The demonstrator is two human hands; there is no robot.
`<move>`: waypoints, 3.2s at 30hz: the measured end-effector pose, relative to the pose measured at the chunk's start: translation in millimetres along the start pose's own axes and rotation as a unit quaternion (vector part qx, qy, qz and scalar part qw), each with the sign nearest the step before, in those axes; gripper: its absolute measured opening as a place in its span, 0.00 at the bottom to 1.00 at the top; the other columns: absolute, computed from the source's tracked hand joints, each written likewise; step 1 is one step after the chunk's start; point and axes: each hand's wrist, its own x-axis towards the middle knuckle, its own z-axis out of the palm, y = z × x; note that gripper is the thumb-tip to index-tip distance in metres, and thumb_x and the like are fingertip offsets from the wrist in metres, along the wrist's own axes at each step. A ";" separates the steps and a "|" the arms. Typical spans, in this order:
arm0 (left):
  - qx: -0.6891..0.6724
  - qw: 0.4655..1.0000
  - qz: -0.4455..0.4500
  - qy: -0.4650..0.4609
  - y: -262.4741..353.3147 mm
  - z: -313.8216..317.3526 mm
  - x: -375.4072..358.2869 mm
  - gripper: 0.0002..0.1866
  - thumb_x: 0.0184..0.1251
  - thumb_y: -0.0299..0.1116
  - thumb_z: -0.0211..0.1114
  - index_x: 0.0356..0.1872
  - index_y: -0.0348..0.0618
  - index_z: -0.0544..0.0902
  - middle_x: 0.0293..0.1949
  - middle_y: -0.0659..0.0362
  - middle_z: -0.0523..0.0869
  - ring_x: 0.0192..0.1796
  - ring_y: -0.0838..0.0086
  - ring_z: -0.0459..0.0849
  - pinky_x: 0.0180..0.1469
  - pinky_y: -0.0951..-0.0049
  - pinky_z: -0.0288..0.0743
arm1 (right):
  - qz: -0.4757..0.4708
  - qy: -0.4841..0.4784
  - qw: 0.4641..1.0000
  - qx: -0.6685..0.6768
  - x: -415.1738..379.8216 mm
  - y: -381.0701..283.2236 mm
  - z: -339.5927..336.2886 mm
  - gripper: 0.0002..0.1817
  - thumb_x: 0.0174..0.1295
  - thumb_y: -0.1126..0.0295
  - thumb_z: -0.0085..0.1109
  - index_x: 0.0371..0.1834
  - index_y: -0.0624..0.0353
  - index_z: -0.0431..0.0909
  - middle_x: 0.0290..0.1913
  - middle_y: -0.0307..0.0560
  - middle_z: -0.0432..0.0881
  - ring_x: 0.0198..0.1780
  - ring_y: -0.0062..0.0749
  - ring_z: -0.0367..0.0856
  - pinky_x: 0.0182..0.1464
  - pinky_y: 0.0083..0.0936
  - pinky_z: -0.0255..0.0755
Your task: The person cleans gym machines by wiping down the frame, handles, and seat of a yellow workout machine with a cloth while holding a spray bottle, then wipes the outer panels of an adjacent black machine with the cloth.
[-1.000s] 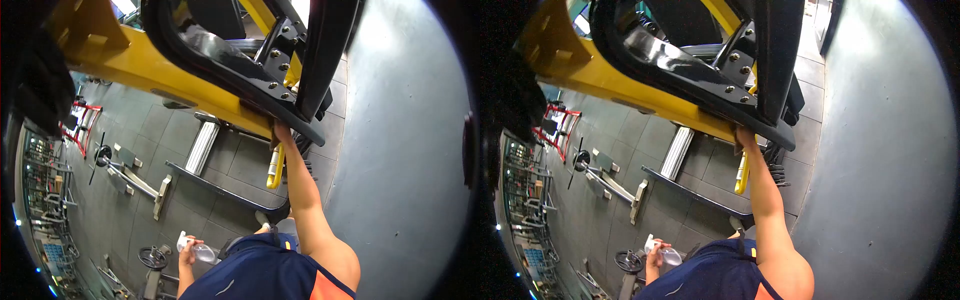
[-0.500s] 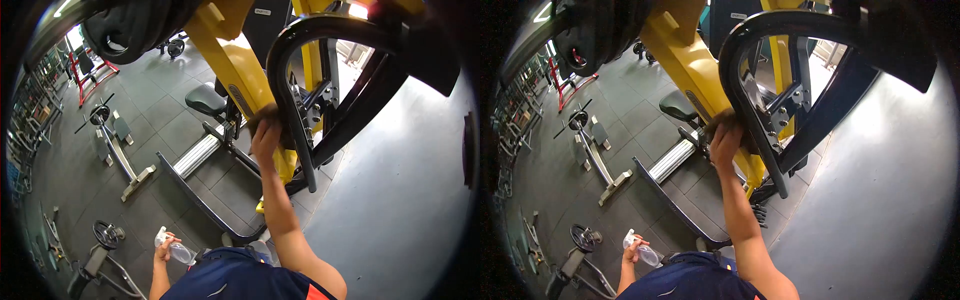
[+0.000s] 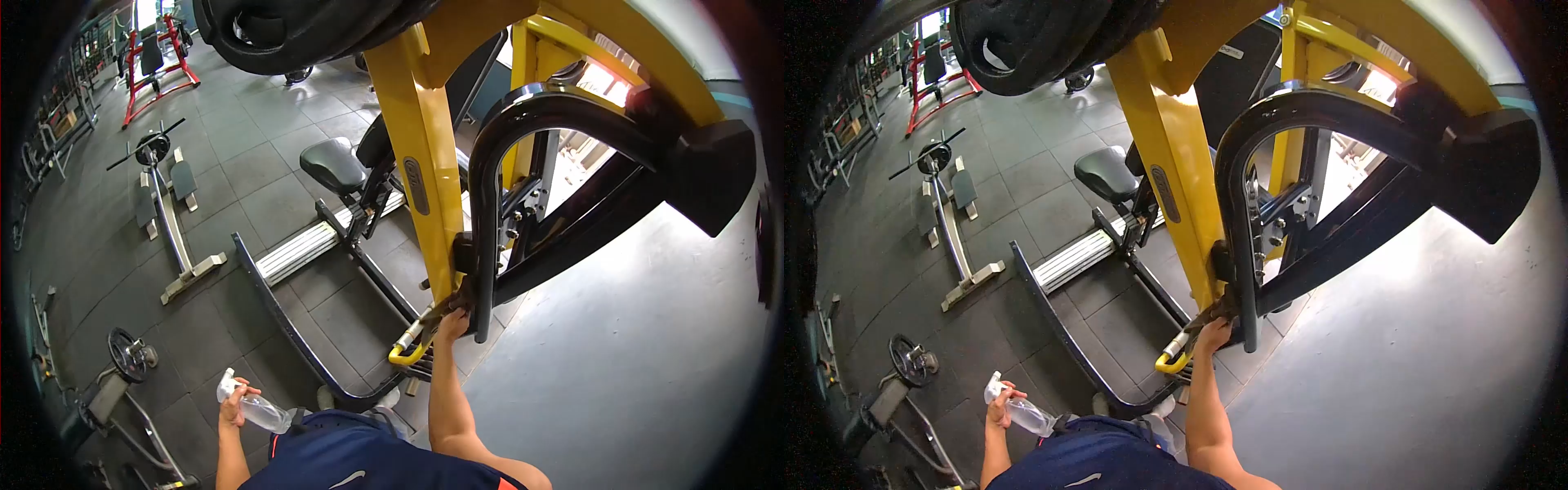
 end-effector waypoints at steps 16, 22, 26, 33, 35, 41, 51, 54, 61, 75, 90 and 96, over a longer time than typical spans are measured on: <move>0.005 1.000 0.013 -0.001 -6.9 -1.4 2.3 0.13 0.58 0.32 0.68 0.43 0.45 0.78 0.31 0.50 0.87 0.34 0.63 0.87 0.39 0.61 0.80 | -0.187 -0.120 0.971 -0.092 69.1 -155.4 93.0 0.21 0.73 0.64 0.45 0.56 0.72 0.75 0.57 0.77 0.75 0.58 0.71 0.75 0.62 0.52 0.66; -0.023 0.998 0.036 0.036 -12.7 -11.7 -2.0 0.15 0.57 0.35 0.69 0.43 0.44 0.78 0.30 0.51 0.86 0.33 0.64 0.87 0.39 0.63 0.79 | -0.389 -0.112 0.911 0.076 32.1 -237.3 109.8 0.23 0.64 0.70 0.56 0.60 0.70 0.73 0.60 0.70 0.76 0.60 0.65 0.74 0.62 0.49 0.67; 0.033 0.999 0.010 0.008 -4.6 -1.2 5.6 0.15 0.58 0.36 0.70 0.43 0.45 0.77 0.29 0.55 0.84 0.34 0.65 0.87 0.37 0.63 0.79 | -0.544 -0.103 0.833 0.009 61.9 -337.9 137.3 0.31 0.57 0.69 0.65 0.64 0.69 0.69 0.70 0.67 0.66 0.64 0.64 0.70 0.66 0.46 0.65; 0.033 0.998 0.054 -0.015 -12.3 10.9 -0.4 0.15 0.59 0.34 0.70 0.44 0.42 0.77 0.32 0.59 0.82 0.35 0.66 0.88 0.41 0.62 0.82 | -0.681 -0.181 0.638 -0.311 34.1 -200.8 114.2 0.20 0.56 0.76 0.54 0.54 0.65 0.79 0.59 0.65 0.74 0.64 0.69 0.69 0.70 0.55 0.61; -0.010 0.999 0.052 -0.007 -3.2 24.2 -13.5 0.15 0.59 0.33 0.70 0.44 0.41 0.77 0.32 0.58 0.83 0.37 0.66 0.88 0.42 0.64 0.82 | -0.697 -0.205 0.602 -0.331 35.9 -243.5 116.1 0.21 0.58 0.75 0.53 0.56 0.63 0.78 0.57 0.64 0.76 0.61 0.66 0.72 0.70 0.51 0.62; -0.018 0.998 0.057 0.012 -16.6 28.9 -29.1 0.14 0.60 0.34 0.69 0.45 0.41 0.78 0.33 0.57 0.85 0.39 0.68 0.88 0.45 0.67 0.81 | -0.747 -0.067 0.350 -0.562 41.8 -361.0 209.3 0.16 0.64 0.71 0.51 0.49 0.61 0.85 0.60 0.60 0.79 0.63 0.42 0.76 0.59 0.34 0.72; -0.048 0.960 0.162 0.224 -64.7 -11.5 -127.3 0.10 0.71 0.32 0.62 0.49 0.43 0.76 0.37 0.58 0.84 0.44 0.72 0.84 0.59 0.60 0.77 | -0.509 -0.514 0.382 -0.576 109.8 66.5 102.4 0.13 0.64 0.65 0.52 0.35 0.61 0.85 0.41 0.56 0.86 0.48 0.45 0.83 0.52 0.44 0.74; 0.015 0.954 0.123 0.274 -70.3 -33.2 -145.0 0.10 0.71 0.34 0.62 0.48 0.43 0.77 0.37 0.58 0.84 0.43 0.73 0.84 0.55 0.63 0.77 | -0.621 -0.481 0.396 -0.476 84.7 129.2 33.0 0.17 0.67 0.59 0.51 0.35 0.61 0.85 0.40 0.58 0.85 0.47 0.52 0.82 0.53 0.47 0.72; 0.072 0.968 0.031 0.239 -71.6 -55.6 -123.1 0.12 0.68 0.36 0.64 0.49 0.45 0.76 0.34 0.57 0.86 0.40 0.71 0.85 0.47 0.68 0.76 | -0.313 -0.515 0.675 -0.426 -86.2 47.3 -24.8 0.25 0.69 0.55 0.50 0.24 0.64 0.84 0.29 0.63 0.84 0.35 0.57 0.83 0.41 0.48 0.74; 0.302 0.944 -0.094 0.095 10.7 15.2 -68.4 0.14 0.67 0.34 0.66 0.50 0.44 0.76 0.38 0.60 0.82 0.44 0.73 0.85 0.51 0.68 0.76 | 0.552 -0.147 0.769 0.287 -103.7 126.4 -121.1 0.33 0.72 0.43 0.51 0.69 0.57 0.68 0.66 0.49 0.73 0.64 0.41 0.73 0.68 0.40 0.67; 0.393 0.905 -0.136 0.089 17.6 45.5 -80.0 0.12 0.68 0.31 0.67 0.48 0.43 0.76 0.39 0.59 0.83 0.45 0.72 0.85 0.51 0.68 0.76 | 0.183 -0.263 0.940 0.115 30.3 303.2 55.4 0.13 0.69 0.59 0.56 0.48 0.54 0.80 0.36 0.44 0.82 0.32 0.31 0.80 0.32 0.30 0.73; 0.385 0.910 -0.151 0.044 23.7 40.5 -50.2 0.13 0.67 0.32 0.68 0.48 0.44 0.75 0.39 0.60 0.81 0.43 0.70 0.86 0.52 0.64 0.76 | 0.318 -0.210 0.881 0.282 -107.7 208.0 -20.6 0.16 0.69 0.71 0.54 0.59 0.57 0.77 0.45 0.40 0.80 0.42 0.27 0.80 0.46 0.26 0.75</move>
